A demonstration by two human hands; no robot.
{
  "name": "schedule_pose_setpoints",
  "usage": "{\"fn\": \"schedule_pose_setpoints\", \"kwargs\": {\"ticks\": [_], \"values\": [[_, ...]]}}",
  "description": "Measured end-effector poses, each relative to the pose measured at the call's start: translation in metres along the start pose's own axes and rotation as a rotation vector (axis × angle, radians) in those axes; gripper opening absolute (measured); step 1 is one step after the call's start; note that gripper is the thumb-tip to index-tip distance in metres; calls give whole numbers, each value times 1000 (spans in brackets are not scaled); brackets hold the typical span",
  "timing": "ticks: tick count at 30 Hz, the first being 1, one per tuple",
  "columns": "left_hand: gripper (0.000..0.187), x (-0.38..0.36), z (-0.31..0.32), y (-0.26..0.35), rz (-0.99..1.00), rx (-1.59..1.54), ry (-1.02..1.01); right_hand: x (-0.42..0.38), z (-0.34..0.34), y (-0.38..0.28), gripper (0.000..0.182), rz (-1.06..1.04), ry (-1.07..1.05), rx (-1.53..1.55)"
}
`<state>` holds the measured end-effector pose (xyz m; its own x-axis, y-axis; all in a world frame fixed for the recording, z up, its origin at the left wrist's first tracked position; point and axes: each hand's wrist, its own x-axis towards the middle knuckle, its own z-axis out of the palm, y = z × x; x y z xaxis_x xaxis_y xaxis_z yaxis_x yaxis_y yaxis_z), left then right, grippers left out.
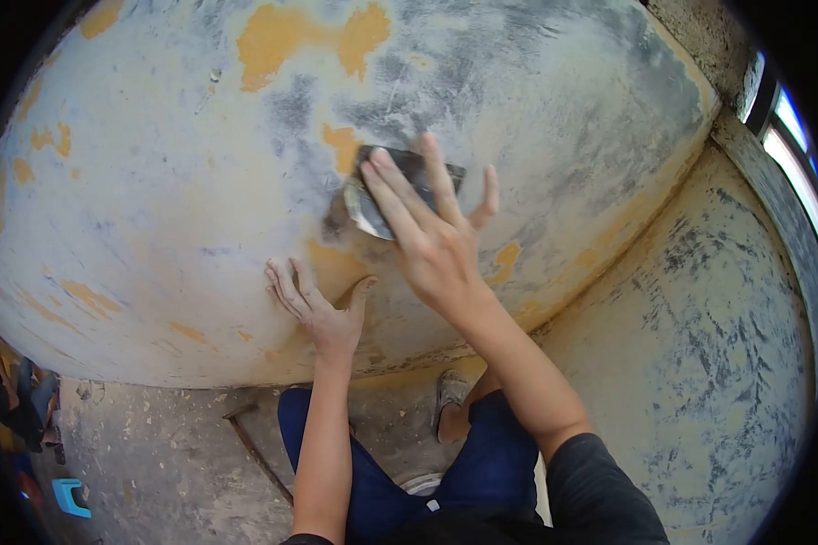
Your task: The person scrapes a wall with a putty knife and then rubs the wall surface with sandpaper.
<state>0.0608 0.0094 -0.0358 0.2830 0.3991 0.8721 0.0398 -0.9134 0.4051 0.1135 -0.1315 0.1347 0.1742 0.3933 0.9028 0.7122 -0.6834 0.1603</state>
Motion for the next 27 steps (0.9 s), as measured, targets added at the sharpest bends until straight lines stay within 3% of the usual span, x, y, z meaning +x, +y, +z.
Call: {"fn": "schedule_pose_setpoints", "kwargs": {"ticks": [2, 7, 14, 19, 27], "values": [[112, 1, 0, -1, 6, -4, 16, 3, -10, 7, 49, -34, -97, -45], [113, 2, 0, 1, 5, -7, 11, 52, -8, -17, 53, -113, -42, 65], [115, 2, 0, 3, -2, -10, 11, 18, -21, 30, 47, -191, -127, -110], [122, 5, -4, 6, 4, 7, -16, 58, -7, 0, 53, -196, -11, 36], [120, 5, -4, 4, 17, 4, 1, -4, -10, 19, 53, -103, -121, -36]]}}
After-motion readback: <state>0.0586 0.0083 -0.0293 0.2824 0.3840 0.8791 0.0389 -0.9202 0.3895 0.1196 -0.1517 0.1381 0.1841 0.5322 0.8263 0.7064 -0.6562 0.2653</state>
